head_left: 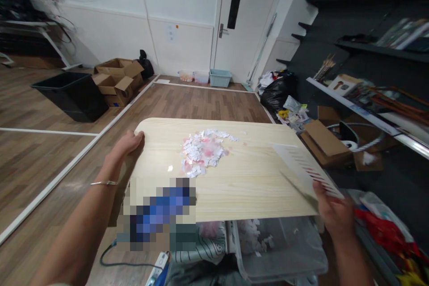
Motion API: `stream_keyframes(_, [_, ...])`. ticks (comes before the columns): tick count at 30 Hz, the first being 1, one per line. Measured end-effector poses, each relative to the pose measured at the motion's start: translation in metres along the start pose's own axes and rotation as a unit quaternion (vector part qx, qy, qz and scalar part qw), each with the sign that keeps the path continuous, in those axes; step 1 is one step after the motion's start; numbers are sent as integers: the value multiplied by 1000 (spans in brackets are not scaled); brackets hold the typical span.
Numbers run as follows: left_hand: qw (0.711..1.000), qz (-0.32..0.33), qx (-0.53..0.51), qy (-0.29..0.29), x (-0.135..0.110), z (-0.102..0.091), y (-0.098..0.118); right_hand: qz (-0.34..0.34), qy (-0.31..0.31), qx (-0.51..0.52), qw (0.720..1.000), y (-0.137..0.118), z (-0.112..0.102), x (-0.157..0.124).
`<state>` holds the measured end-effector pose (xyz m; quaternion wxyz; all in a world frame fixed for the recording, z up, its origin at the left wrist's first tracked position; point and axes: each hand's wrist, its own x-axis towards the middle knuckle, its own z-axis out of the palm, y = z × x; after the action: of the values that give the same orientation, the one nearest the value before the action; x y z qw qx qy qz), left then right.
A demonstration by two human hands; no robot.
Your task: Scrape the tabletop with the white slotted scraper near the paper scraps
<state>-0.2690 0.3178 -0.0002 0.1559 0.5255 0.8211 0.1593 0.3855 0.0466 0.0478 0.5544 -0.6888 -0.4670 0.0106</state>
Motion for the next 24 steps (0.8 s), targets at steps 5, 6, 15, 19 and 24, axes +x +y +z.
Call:
stream_keyframes(5, [999,-2,43,-21,8,-7,28,-27,-49,37,998,1,62,11])
stream_keyframes(6, [999,-1,45,-17,10,-8,31,-29,-50,40,998,1,73,11])
stream_keyframes(15, [998,14,53,-12,23,4,19,-42,-194,67,978,8,92,11])
stream_keyframes(19, [999,16,51,-8,23,10,11,-64,-213,73,972,12,86,8])
stream_keyframes(24, [999,14,42,-4,22,10,10,-76,-252,86,961,2,74,-2])
